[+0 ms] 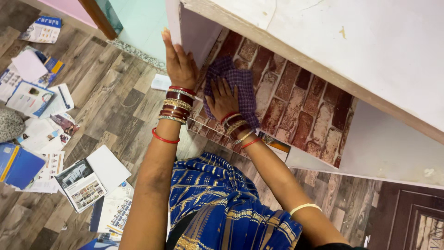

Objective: The person wipes the top and interior surfaces of a shelving unit with a cloth, moving books and papers aside to reach the corners.

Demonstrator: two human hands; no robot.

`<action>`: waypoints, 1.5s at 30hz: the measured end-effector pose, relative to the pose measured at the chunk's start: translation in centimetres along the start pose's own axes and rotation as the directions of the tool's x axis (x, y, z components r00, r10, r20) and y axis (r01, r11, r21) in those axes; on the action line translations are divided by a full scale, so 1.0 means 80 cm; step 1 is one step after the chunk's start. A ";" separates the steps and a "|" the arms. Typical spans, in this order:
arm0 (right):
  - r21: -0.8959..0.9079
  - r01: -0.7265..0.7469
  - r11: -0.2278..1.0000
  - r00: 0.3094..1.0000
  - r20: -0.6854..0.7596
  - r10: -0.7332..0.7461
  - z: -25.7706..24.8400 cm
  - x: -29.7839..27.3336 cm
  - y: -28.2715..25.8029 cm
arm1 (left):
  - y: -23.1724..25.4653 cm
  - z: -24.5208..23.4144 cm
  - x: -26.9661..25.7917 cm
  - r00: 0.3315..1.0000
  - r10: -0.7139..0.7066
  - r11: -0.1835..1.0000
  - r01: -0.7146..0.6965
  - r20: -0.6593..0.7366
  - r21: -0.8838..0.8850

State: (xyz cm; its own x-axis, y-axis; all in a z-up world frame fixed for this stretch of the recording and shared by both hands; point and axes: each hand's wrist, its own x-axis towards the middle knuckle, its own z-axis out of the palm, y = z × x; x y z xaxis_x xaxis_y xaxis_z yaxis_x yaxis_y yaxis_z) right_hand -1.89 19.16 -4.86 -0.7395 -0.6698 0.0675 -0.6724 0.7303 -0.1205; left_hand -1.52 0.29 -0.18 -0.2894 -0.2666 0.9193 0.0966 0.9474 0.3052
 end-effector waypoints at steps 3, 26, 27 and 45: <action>-0.008 0.065 0.998 0.998 -0.022 -0.065 -0.001 0.013 -0.018 | 0.004 0.000 0.001 1.000 0.010 1.000 -0.010 0.008 0.006; -0.180 -0.227 0.957 0.973 0.007 0.232 -0.021 -0.314 0.184 | -0.012 0.025 -0.023 0.973 0.013 1.000 -0.015 0.232 0.007; -0.139 -0.246 0.959 0.969 -0.007 0.247 -0.026 -0.329 0.173 | -0.008 0.011 -0.027 0.962 0.004 1.000 -0.008 0.272 0.015; 0.743 -0.398 0.539 0.888 0.165 0.428 0.183 -0.281 -0.042 | 0.042 -0.357 -0.380 0.526 -0.495 0.755 0.655 0.692 0.043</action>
State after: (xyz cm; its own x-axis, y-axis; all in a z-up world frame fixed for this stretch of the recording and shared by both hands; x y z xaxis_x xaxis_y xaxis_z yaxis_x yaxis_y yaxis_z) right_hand 17.47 29.84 -20.45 -0.9399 -0.3043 -0.1550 -0.0448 0.5597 -0.8275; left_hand 34.82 6.49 -20.00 -0.8587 -0.4869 0.1601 -0.1577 0.5483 0.8213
